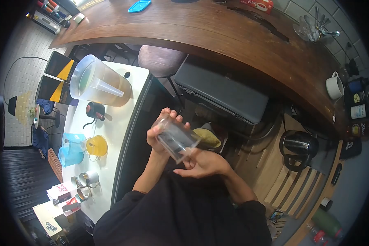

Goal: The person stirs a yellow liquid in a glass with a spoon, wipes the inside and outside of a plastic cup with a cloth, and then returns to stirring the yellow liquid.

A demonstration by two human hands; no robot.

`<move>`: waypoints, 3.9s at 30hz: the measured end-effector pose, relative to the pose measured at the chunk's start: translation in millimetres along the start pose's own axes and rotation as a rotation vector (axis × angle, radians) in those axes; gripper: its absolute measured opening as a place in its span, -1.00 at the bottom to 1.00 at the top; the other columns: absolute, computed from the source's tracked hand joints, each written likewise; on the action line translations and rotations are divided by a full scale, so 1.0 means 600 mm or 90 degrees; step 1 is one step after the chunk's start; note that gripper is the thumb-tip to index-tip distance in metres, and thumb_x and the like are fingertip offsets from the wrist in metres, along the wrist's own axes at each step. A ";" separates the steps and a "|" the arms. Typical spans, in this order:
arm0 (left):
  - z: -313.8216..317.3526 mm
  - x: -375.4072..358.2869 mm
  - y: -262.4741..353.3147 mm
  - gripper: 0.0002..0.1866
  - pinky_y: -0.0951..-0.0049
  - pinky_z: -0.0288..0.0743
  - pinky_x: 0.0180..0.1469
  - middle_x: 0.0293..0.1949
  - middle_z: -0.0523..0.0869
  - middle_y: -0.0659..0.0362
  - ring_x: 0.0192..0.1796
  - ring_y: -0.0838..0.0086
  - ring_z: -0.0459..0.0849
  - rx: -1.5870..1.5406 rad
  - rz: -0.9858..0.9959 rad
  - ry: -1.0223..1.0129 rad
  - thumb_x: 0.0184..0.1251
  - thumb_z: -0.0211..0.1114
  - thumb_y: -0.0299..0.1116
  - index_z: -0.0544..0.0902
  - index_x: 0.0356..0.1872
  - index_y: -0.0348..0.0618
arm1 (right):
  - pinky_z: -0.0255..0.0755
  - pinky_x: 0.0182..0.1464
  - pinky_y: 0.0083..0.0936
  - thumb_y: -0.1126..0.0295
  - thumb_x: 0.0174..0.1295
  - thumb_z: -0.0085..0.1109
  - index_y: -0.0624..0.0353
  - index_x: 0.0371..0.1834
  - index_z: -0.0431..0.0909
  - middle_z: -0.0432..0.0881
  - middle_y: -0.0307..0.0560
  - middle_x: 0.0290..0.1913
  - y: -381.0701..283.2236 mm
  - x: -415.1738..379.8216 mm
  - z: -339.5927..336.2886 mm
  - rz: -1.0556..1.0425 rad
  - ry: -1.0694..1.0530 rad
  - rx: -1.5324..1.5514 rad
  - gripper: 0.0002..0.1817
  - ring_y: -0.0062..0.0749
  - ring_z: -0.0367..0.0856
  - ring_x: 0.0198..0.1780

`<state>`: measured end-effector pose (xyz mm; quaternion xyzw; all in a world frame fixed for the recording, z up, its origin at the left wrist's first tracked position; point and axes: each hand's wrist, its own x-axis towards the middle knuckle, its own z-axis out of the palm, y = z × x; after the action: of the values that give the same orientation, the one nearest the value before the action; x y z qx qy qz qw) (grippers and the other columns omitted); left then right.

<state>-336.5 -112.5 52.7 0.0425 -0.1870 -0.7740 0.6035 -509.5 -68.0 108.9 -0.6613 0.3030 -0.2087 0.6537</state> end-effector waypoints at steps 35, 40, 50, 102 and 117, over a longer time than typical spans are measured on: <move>0.001 0.011 0.018 -0.47 0.15 0.62 0.25 -0.02 0.75 0.02 0.08 0.14 0.73 -0.441 -0.156 0.281 0.31 0.40 0.09 0.71 -0.02 -0.22 | 0.51 -0.28 -0.32 0.30 0.43 0.24 0.41 -0.40 0.63 0.67 0.08 -0.53 0.335 0.043 -0.396 0.080 0.719 -0.354 -0.66 -0.16 0.71 -0.44; -0.024 0.008 0.018 -0.46 0.16 0.64 0.24 0.02 0.75 0.01 0.10 0.16 0.74 -0.381 -0.149 0.331 0.33 0.40 0.08 0.72 0.01 -0.24 | 0.57 -0.25 -0.23 0.28 0.37 0.31 0.37 -0.07 0.67 0.72 0.14 -0.44 0.359 0.033 -0.380 0.234 0.730 -0.452 -0.69 -0.15 0.76 -0.39; -0.035 0.022 -0.010 -0.37 0.03 0.64 0.24 0.12 0.62 0.02 0.11 0.08 0.69 -0.154 -0.119 0.484 0.29 0.38 0.16 0.54 0.09 -0.20 | 0.56 0.15 -0.20 0.25 0.05 0.62 0.20 0.33 0.55 0.70 0.11 -0.03 0.062 0.021 -0.196 -0.014 0.288 -0.266 -0.26 -0.10 0.71 0.04; -0.004 0.131 0.066 -0.18 -0.11 0.51 0.38 0.31 0.55 -0.10 0.30 0.07 0.62 -0.022 -0.031 0.025 0.28 0.40 0.12 0.38 0.42 -0.15 | 0.54 -0.10 -0.64 0.47 0.42 0.29 0.31 -0.02 0.63 0.69 -0.19 -0.14 0.255 0.048 -0.170 -0.015 0.780 -0.150 -0.83 -0.63 0.65 -0.14; 0.061 0.188 0.127 -0.26 -0.03 0.64 0.19 0.03 0.70 -0.07 0.05 0.13 0.75 -0.065 -0.048 0.144 0.22 0.47 0.13 0.51 0.19 -0.28 | 0.46 0.07 0.05 0.49 0.15 0.39 0.40 0.12 0.44 0.55 0.32 -0.02 0.432 0.118 -0.303 0.177 0.808 -0.651 -0.51 0.33 0.56 0.01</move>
<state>-307.5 -226.0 130.7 0.1059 -0.0766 -0.7948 0.5927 -613.4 -240.1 -145.7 -0.5902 0.7509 -0.2962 -0.0035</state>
